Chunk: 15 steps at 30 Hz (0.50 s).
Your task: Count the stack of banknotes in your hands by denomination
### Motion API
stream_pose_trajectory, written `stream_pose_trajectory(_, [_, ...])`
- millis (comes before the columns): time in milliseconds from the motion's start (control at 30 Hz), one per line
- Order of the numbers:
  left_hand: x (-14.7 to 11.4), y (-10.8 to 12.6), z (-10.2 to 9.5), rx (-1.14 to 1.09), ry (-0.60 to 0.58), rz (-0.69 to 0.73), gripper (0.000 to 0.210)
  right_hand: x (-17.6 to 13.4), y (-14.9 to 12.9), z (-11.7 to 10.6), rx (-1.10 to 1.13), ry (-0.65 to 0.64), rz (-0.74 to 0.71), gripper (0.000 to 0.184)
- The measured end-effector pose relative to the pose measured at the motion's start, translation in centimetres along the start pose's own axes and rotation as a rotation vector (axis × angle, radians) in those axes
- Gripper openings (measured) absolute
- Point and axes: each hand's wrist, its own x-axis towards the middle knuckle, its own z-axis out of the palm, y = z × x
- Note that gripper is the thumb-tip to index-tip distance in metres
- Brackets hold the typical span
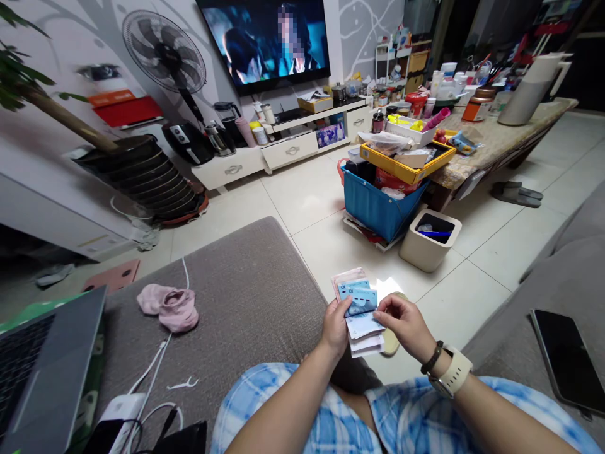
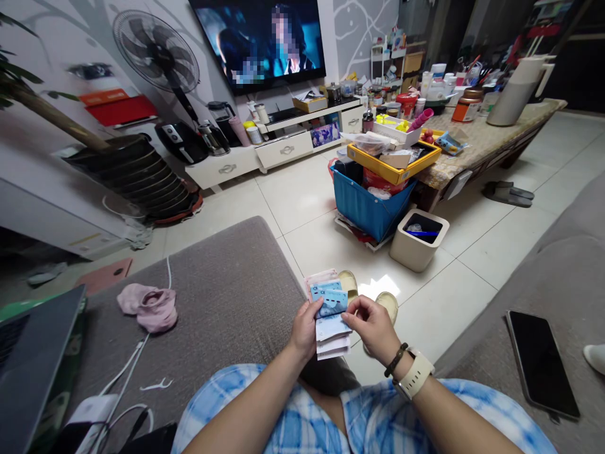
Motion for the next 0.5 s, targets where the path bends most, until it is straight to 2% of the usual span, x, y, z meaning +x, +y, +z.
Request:
stream_pose_trajectory(200, [0.0, -0.3, -0.3, 0.024, -0.059, -0.001, 0.033, 0.4, 1.3, -0.1, 0.036, 0.122, 0.043, 0.039])
stream_pose_trajectory(367, [-0.2, -0.3, -0.2, 0.050, -0.058, 0.001, 0.031, 0.3, 0.8, -0.2, -0.018, 0.072, 0.016, 0.027])
stream_pose_trajectory(500, [-0.2, -0.3, -0.2, 0.051, -0.068, 0.008, 0.031, 0.2, 0.1, -0.1, -0.040, 0.061, -0.040, 0.028])
